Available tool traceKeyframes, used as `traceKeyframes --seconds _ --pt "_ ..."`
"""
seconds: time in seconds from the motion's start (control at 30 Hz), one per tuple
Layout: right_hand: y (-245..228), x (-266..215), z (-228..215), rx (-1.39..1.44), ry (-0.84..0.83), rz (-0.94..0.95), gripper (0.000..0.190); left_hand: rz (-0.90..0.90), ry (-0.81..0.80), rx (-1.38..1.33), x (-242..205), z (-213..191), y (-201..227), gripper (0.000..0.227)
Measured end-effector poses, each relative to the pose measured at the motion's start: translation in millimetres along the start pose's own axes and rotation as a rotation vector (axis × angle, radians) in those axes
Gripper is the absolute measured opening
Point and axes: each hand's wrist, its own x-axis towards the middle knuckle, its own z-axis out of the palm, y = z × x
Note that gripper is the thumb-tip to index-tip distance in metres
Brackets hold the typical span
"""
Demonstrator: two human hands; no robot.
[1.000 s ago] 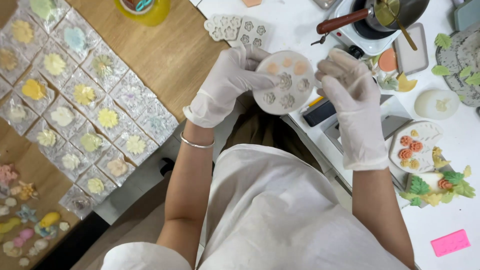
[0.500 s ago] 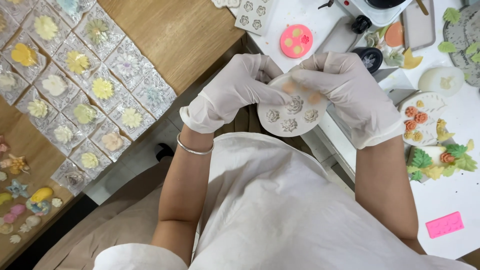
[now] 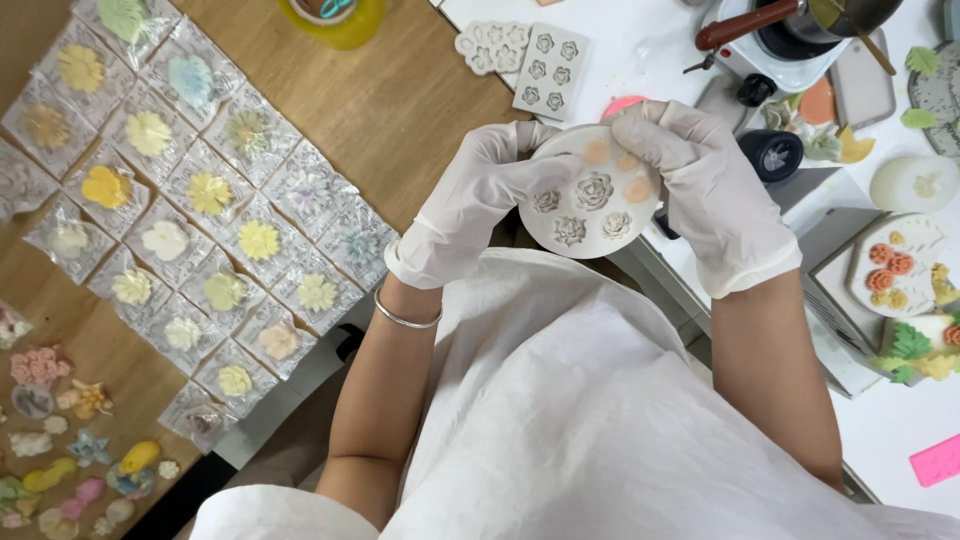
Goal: The person is crafting scented candles, specifically focusing on creating decorative wax flowers using molds and assembling them onto a base.
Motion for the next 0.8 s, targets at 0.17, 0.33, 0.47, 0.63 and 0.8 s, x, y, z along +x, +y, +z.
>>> traceKeyframes --seconds 0.17,0.33,0.47,0.63,0.8 --pt "11 20 15 0.086 -0.021 -0.036 0.023 0.079 -0.114 0.063 3 -36 16 0.042" --pt "12 26 30 0.126 -0.024 -0.088 0.027 0.042 -0.145 0.205 10 -54 37 0.049" --pt "5 28 41 0.140 -0.010 -0.055 0.024 0.056 -0.210 0.177 18 -69 33 0.051" --pt "-6 24 50 0.157 0.031 -0.023 0.025 0.102 -0.299 0.013 31 -82 21 0.051" --pt "6 31 42 0.225 0.063 -0.054 0.024 -0.018 -0.248 0.055 37 -75 34 0.046"
